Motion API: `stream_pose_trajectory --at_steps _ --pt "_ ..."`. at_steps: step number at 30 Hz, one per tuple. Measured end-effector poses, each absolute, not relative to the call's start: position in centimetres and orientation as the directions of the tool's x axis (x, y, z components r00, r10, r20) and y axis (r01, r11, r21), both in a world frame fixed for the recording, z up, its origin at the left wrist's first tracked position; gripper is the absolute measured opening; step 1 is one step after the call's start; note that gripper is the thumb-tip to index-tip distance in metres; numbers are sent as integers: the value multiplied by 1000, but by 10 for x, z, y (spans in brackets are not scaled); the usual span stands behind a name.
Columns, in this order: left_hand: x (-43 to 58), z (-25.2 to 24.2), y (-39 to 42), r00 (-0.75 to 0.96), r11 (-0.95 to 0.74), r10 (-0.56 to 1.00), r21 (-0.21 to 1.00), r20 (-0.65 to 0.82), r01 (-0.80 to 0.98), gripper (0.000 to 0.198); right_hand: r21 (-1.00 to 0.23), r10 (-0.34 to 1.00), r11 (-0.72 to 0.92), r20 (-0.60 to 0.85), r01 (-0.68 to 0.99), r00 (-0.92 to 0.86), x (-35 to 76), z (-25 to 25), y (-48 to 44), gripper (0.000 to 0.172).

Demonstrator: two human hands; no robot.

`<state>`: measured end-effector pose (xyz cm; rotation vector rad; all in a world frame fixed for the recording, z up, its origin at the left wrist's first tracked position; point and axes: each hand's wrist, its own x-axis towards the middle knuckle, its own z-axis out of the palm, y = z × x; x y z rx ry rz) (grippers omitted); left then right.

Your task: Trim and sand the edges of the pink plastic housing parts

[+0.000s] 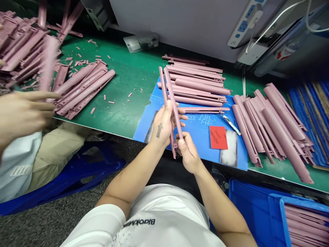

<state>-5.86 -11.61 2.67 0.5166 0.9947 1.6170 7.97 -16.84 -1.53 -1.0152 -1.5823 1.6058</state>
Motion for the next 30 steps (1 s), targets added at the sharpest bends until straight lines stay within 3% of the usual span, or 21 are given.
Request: stream_pose_trajectory --at_steps 16,21,26,30 --pt "-50 49 -123 -247 -19 950 756 -189 -654 58 -948 872 204 62 244 -486 71 -14 -173 50" --pt "-51 46 -129 -220 -34 967 782 -132 -622 56 -914 846 208 -10 347 -533 73 -7 -174 60" --pt "-62 47 -128 -208 -43 973 813 -98 -581 56 -933 848 151 -48 328 -528 93 3 -170 43" --pt "-77 46 -126 -261 -77 963 868 -62 -491 46 -927 875 106 -85 360 -477 116 10 -165 41"
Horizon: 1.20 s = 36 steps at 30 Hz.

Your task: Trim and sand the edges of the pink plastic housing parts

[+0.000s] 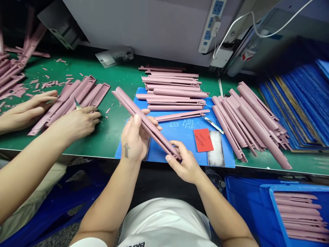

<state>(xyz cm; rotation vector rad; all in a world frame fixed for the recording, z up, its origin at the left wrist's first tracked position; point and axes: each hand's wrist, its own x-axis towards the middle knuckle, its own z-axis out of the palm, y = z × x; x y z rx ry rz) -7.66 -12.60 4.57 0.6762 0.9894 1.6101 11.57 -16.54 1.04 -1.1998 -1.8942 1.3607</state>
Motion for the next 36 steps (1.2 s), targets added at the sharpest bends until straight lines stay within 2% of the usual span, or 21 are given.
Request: stream_pose_trajectory --at_steps 4,7,10,13,17,20,24,27,29,31,33,36 --pt "-73 34 -135 -245 -68 969 921 -30 -383 51 -906 889 142 -60 399 -454 123 12 -164 36" --pt "-60 19 -147 -44 14 999 945 -30 -325 55 -934 887 175 13 310 -462 119 7 -165 42" --pt "-53 6 -155 86 97 994 943 -73 -317 49 -962 856 138 -4 237 -516 117 1 -166 53" --pt "-54 1 -156 76 110 993 948 -91 -297 42 -970 826 102 -42 222 -562 118 -2 -166 56" --pt "-65 7 -142 29 5 1000 972 2 -236 42 -953 859 128 -33 276 -511 129 2 -163 41" --pt "-83 19 -124 -108 -64 993 970 40 -236 48 -908 879 184 -19 377 -476 146 6 -160 35" --pt "-115 34 -111 -251 -103 967 960 36 -259 58 -863 891 193 -45 467 -451 176 5 -158 38" --pt "-140 32 -116 -213 -93 975 982 58 -162 58 -827 915 251 33 503 -403 199 7 -154 32" --pt "-155 28 -122 -113 -46 992 999 48 20 53 -776 916 332 129 536 -381 213 14 -146 30" --pt "-165 26 -125 41 -43 999 950 31 310 47 -683 892 426 208 593 -401 225 25 -130 31" --pt "-170 25 -121 196 -133 980 800 20 585 43 -525 846 525 240 670 -476 230 36 -106 31" --pt "-168 25 -100 343 -323 938 513 59 796 40 -180 769 637 205 749 -605 225 48 -64 31"
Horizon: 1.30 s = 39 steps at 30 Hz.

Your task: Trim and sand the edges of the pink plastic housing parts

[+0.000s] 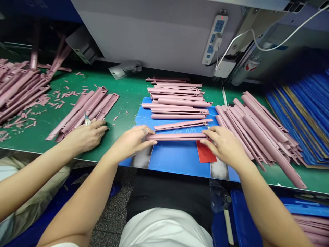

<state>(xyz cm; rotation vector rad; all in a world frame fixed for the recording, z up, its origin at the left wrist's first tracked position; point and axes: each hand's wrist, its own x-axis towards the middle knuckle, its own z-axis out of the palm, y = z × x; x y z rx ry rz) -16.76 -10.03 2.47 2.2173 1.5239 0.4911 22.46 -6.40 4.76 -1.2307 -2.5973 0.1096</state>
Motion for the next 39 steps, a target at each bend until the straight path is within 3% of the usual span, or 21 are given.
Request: stream_pose_trajectory --at_steps 3,6,15,19,25,32,39 --pt "-162 19 -71 397 -408 913 255 98 877 34 96 741 651 129 753 -658 208 49 -26 28" --pt "-157 12 -45 377 -392 919 167 117 905 35 204 750 617 138 760 -647 193 48 2 29" --pt "-144 27 -22 317 -339 918 55 238 939 36 141 818 498 250 855 -518 180 46 35 34" --pt "-140 40 -5 322 -331 904 -15 282 943 44 48 868 430 251 901 -428 175 46 42 37" --pt "-125 23 15 499 -509 840 -11 215 861 66 21 912 364 198 931 -360 181 44 10 40" --pt "-108 18 5 548 -563 800 -8 245 826 62 22 960 270 77 963 -271 239 32 -65 38" --pt "-83 20 -5 626 -638 759 9 177 770 44 70 946 316 50 946 -320 239 21 -70 32"
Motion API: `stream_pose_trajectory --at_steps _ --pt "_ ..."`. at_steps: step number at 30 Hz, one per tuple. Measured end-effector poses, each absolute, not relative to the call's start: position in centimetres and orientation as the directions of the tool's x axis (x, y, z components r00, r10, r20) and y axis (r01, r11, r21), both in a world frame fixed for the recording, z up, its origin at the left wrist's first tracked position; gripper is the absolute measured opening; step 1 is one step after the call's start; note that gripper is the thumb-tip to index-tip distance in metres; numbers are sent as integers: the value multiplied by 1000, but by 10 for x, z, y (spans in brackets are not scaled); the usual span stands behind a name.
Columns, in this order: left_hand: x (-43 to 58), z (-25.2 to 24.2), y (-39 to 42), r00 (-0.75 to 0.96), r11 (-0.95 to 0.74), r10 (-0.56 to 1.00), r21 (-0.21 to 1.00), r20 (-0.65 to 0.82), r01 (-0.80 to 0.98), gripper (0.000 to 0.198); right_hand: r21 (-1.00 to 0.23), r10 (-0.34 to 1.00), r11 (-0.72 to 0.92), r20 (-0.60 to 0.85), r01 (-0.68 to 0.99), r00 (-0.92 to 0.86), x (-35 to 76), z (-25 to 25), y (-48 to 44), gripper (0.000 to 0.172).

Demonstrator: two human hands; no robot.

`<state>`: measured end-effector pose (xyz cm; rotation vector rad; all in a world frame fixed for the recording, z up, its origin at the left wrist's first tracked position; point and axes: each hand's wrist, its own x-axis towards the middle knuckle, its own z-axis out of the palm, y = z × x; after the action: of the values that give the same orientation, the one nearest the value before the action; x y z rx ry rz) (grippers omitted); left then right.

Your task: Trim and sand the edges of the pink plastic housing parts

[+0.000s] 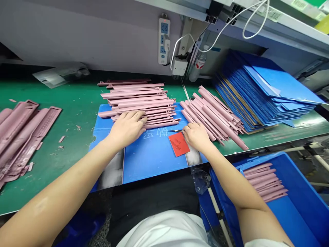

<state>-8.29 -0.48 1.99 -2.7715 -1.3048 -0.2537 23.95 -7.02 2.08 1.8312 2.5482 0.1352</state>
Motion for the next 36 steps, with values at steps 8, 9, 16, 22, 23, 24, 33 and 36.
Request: stream_pose_trajectory --at_steps 8,9,16,22,23,24,33,36 --pt "-85 37 -35 640 -663 736 43 223 747 46 46 893 446 41 894 -448 252 19 -71 25" --pt "-82 40 -48 651 -681 720 64 240 729 47 36 888 458 39 888 -459 253 18 -70 26" --pt "-64 32 -150 697 -781 623 338 357 525 36 -148 897 435 157 888 -413 242 37 -76 33" --pt "-67 10 -190 668 -716 665 540 334 443 31 -493 832 45 500 869 241 341 82 -138 33" --pt "-68 8 -192 653 -698 682 559 330 447 30 -533 780 -156 450 831 435 370 84 -149 33" --pt "-69 6 -194 638 -683 697 576 328 450 30 -565 714 -354 352 746 605 398 84 -160 34" --pt "-37 10 -200 645 -681 677 634 354 366 29 -478 634 -660 61 580 771 481 27 -181 38" --pt "-32 13 -202 636 -670 687 647 352 365 27 -453 650 -608 187 652 737 464 37 -181 31"
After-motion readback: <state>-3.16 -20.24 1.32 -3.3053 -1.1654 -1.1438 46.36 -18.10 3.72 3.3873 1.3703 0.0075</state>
